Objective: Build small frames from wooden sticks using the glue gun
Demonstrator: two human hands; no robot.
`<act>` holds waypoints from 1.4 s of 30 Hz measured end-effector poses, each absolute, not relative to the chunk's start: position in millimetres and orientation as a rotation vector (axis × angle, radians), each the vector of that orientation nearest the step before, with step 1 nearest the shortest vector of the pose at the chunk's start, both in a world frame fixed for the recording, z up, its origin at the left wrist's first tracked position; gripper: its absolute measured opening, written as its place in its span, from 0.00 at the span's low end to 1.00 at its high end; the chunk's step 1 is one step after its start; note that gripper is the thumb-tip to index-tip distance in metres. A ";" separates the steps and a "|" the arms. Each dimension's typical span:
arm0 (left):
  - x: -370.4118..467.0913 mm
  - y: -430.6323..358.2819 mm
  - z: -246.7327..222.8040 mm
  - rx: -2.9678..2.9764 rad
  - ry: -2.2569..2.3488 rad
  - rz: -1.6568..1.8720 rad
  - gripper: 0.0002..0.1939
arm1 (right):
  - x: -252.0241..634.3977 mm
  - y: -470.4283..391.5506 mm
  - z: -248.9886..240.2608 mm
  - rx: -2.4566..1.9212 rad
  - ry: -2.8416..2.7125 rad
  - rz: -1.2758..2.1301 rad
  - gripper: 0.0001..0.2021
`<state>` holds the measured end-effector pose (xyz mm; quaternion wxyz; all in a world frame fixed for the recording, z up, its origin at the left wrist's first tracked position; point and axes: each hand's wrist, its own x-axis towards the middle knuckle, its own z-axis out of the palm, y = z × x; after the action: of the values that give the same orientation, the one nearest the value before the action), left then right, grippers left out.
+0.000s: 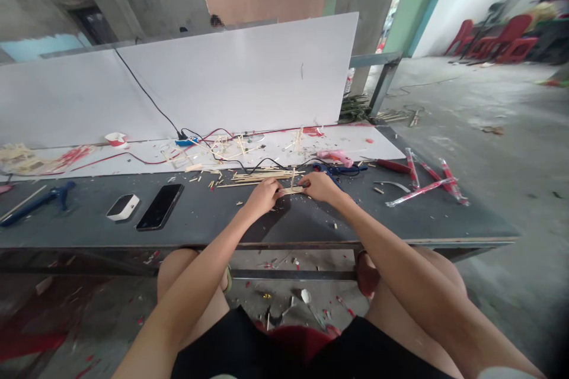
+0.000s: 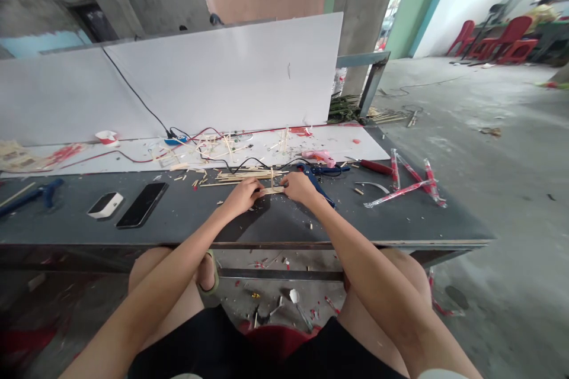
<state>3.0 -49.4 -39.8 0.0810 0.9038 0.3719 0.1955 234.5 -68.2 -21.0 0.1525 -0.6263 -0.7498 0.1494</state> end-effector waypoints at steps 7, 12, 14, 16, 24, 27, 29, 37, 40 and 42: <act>-6.2 -46.5 -33.8 2.728 1.113 0.510 0.07 | 232.5 -69.6 -16.7 -1.755 -2.193 0.386 0.22; -7.1 -47.4 -31.0 2.731 1.090 0.501 0.08 | 227.2 -71.4 -12.4 -1.658 -2.293 0.374 0.26; -6.7 -47.8 -30.4 2.731 1.087 0.501 0.08 | 223.1 -71.1 -13.1 -1.644 -2.322 0.376 0.25; -6.5 -47.6 -30.5 2.729 1.083 0.506 0.09 | 219.6 -69.2 -14.6 -1.662 -2.317 0.366 0.22; -7.6 -45.0 -33.6 2.726 1.081 0.517 0.09 | 222.7 -61.1 -14.6 -1.803 -2.162 0.323 0.08; -7.5 -45.3 -32.9 2.726 1.076 0.523 0.09 | 231.9 -59.6 -9.4 -1.851 -2.039 0.284 0.10; -7.5 -45.6 -32.3 2.723 1.066 0.530 0.08 | 240.3 -57.6 -4.5 -1.875 -1.948 0.258 0.10; -7.8 -46.4 -32.6 2.707 1.062 0.542 0.10 | 280.5 -51.4 14.5 -1.846 -1.531 0.174 0.13; -7.3 -46.8 -32.6 2.713 1.068 0.528 0.10 | 292.2 -53.7 18.9 -1.721 -1.408 0.238 0.12; -6.9 -46.9 -32.5 2.720 1.071 0.524 0.09 | 296.1 -56.6 21.8 -1.695 -1.404 0.243 0.11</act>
<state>-6.9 -46.9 -32.5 0.0856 0.9125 0.3594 0.1758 296.1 -56.6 21.8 0.4473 -0.6846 -0.5671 0.0980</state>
